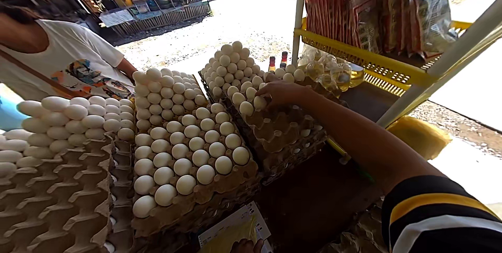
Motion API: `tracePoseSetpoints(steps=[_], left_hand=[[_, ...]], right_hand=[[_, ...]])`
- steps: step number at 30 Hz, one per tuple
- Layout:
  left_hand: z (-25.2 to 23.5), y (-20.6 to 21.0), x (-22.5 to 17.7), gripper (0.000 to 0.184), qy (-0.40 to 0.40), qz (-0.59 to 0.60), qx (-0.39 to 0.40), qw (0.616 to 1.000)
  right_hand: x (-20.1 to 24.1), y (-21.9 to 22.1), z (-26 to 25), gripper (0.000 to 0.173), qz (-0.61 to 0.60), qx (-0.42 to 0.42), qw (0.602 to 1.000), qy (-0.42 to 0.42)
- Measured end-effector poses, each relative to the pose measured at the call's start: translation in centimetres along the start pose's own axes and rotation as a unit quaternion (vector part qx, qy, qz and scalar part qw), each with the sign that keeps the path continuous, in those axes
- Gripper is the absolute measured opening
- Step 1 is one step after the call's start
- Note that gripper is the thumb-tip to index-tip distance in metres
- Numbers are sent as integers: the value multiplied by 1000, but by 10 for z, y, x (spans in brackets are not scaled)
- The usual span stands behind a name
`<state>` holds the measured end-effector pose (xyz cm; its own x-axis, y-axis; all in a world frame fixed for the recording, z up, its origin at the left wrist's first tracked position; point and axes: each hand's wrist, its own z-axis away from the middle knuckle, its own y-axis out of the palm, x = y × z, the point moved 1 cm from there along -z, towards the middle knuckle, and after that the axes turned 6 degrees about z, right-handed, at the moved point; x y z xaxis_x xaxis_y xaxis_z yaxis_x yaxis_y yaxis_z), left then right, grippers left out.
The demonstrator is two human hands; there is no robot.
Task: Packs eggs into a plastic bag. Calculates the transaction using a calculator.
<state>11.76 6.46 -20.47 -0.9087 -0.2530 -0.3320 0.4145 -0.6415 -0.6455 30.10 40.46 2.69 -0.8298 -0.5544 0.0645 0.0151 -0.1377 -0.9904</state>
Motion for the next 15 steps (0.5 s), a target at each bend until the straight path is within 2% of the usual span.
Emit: tracePoseSetpoints(steps=[5,11,13,15], left_hand=[[17,-7,-8,54,43,40,-52,997],[29,-12,1,39,36,87,-81,992],[34,-14,3,34,33,103,-85,991],[40,-18,6,39,53,137,-102,984]], right_hand=[[-1,8,-4,51,-22,-58,998,8],[-4,9,-8,50,-3,-52,998,-40],[3,6,-8,49,17,-39,999,-33],[10,0,-6,46,29,-29,999,-10]])
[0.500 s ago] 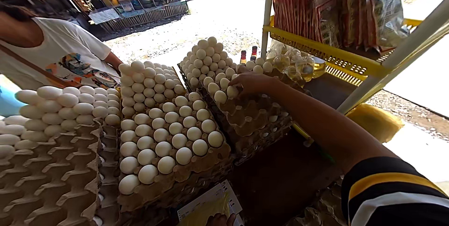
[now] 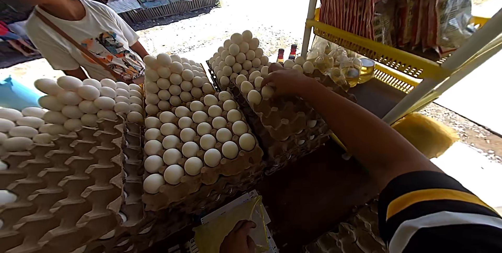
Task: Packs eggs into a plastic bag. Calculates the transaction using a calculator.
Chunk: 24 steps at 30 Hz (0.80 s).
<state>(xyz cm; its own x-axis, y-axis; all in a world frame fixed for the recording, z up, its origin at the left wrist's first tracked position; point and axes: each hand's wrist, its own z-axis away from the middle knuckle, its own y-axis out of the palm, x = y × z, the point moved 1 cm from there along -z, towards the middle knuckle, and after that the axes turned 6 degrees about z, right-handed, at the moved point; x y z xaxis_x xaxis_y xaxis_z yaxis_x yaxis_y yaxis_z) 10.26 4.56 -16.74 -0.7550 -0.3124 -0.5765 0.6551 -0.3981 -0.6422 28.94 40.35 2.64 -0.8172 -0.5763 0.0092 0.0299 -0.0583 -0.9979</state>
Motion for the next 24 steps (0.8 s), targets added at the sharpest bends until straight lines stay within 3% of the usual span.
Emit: tracePoseSetpoints(steps=[2,5,7,8,10,11,13,14,15,16,18,20,21,22,24], left_hand=[[5,-7,3,45,17,42,-17,999],[7,-12,15,54,15,84,-7,996],[1,-13,24,60,-5,80,18,997],[-4,-13,29,64,-13,78,30,996],[-13,-11,37,71,-16,89,43,995],[-17,-10,40,75,-11,99,47,994],[-24,-7,44,84,3,111,65,992],[-26,-6,46,87,15,120,79,990],[-28,-6,47,89,29,136,94,986],[-29,-5,49,90,43,162,106,980],[-26,-4,55,92,61,216,119,967],[-20,-4,61,89,69,225,110,966],[-19,-4,64,89,66,214,94,970],[-17,-2,68,88,64,195,70,976],[-13,3,78,89,48,153,26,987]], right_hand=[[3,-1,3,41,5,-9,1000,27],[-6,8,16,44,-57,-92,992,68],[-5,13,46,53,-183,-217,954,101],[2,14,70,56,-271,-279,914,112],[31,30,125,57,-464,-377,798,76],[53,46,152,60,-583,-381,718,12],[114,93,202,60,-789,-274,540,-106],[148,124,220,57,-866,-193,447,-109],[181,156,232,58,-921,-114,366,-73],[207,188,238,58,-948,-53,313,-17],[246,251,238,47,-959,13,263,109],[267,299,231,31,-937,27,274,215],[273,315,226,27,-918,23,312,244],[277,326,221,28,-892,15,372,256],[288,334,211,39,-783,5,554,283]])
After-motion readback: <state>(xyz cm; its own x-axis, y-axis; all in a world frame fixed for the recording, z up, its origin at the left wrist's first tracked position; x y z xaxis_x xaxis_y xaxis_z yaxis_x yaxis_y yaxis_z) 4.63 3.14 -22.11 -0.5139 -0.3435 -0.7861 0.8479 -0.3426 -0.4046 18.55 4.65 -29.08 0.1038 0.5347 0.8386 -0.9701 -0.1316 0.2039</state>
